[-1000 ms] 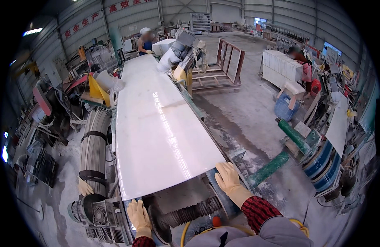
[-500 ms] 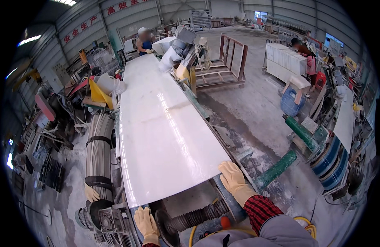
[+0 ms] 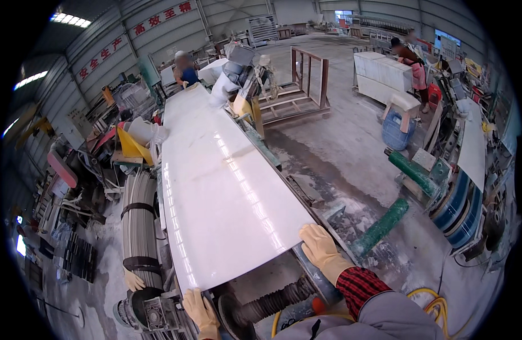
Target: The person feeds large white rectangular slabs into a conveyor-based processing machine in a factory setting. They guide the slabs through rollers and a cutting mechanism, then remove the processed pieces and stack them. The person also interacts with a control panel to adjust machine settings during the workflow.
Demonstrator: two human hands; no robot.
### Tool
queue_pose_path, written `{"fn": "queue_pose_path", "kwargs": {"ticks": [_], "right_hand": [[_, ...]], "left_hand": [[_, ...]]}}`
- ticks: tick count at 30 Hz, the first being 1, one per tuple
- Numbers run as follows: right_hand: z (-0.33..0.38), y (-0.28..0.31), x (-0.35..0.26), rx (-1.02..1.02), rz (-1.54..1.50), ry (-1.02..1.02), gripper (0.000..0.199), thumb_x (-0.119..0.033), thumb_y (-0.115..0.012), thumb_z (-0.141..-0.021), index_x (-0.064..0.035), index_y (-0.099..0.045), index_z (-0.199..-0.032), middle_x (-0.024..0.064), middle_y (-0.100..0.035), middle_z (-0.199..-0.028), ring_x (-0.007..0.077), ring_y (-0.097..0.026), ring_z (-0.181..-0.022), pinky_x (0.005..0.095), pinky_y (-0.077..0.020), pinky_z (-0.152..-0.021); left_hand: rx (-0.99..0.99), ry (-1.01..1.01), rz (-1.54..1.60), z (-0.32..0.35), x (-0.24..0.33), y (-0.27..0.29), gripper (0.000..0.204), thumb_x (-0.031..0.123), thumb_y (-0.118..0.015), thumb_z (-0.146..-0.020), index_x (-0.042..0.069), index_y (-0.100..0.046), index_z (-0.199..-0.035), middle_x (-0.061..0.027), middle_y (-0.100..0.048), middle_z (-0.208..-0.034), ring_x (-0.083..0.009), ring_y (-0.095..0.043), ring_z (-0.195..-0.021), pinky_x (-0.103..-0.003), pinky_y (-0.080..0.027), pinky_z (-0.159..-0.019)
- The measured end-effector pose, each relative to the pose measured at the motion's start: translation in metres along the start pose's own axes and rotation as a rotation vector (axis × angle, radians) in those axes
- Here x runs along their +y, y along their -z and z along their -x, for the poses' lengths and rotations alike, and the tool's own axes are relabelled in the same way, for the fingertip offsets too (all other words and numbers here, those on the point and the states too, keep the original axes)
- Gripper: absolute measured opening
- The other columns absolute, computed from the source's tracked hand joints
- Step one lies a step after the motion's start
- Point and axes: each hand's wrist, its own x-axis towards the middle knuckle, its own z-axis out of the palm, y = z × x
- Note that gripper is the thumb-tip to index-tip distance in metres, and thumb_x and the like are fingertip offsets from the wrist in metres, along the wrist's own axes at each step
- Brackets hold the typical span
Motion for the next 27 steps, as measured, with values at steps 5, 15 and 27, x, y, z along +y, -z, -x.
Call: {"fn": "queue_pose_path", "kwargs": {"ticks": [5,15,27], "right_hand": [[0.001,0.000,-0.005,-0.056,-0.001,-0.017,0.028,-0.015,-0.069,-0.100,-0.0046,-0.066,-0.126,0.0193,-0.067,-0.136,0.0427,-0.062,-0.130,0.0525,-0.0501,-0.115],[0.003,-0.001,-0.001,-0.053,0.030,0.016,0.028,-0.017,-0.069,-0.100,-0.0067,-0.067,-0.126,0.0177,-0.068,-0.134,0.0403,-0.063,-0.126,0.0517,-0.0501,-0.113],[-0.012,-0.008,0.026,-0.023,-0.016,0.130,0.020,-0.017,-0.072,-0.101,-0.0035,-0.072,-0.116,0.0171,-0.076,-0.124,0.0398,-0.071,-0.116,0.0510,-0.0552,-0.107]], "left_hand": [[0.005,0.061,-0.040,-0.021,-0.053,-0.036,0.039,0.006,-0.063,-0.112,0.003,-0.066,-0.151,-0.0325,-0.061,-0.159,-0.0562,-0.053,-0.145,-0.061,-0.042,-0.123],[-0.008,0.135,-0.076,-0.021,-0.043,-0.046,0.037,0.011,-0.057,-0.117,0.003,-0.067,-0.152,-0.0319,-0.059,-0.165,-0.0564,-0.051,-0.151,-0.061,-0.040,-0.129],[0.020,0.150,-0.080,0.002,-0.072,-0.069,0.044,0.008,-0.061,-0.117,0.005,-0.065,-0.160,-0.0320,-0.055,-0.173,-0.0557,-0.050,-0.158,-0.061,-0.038,-0.132]]}}
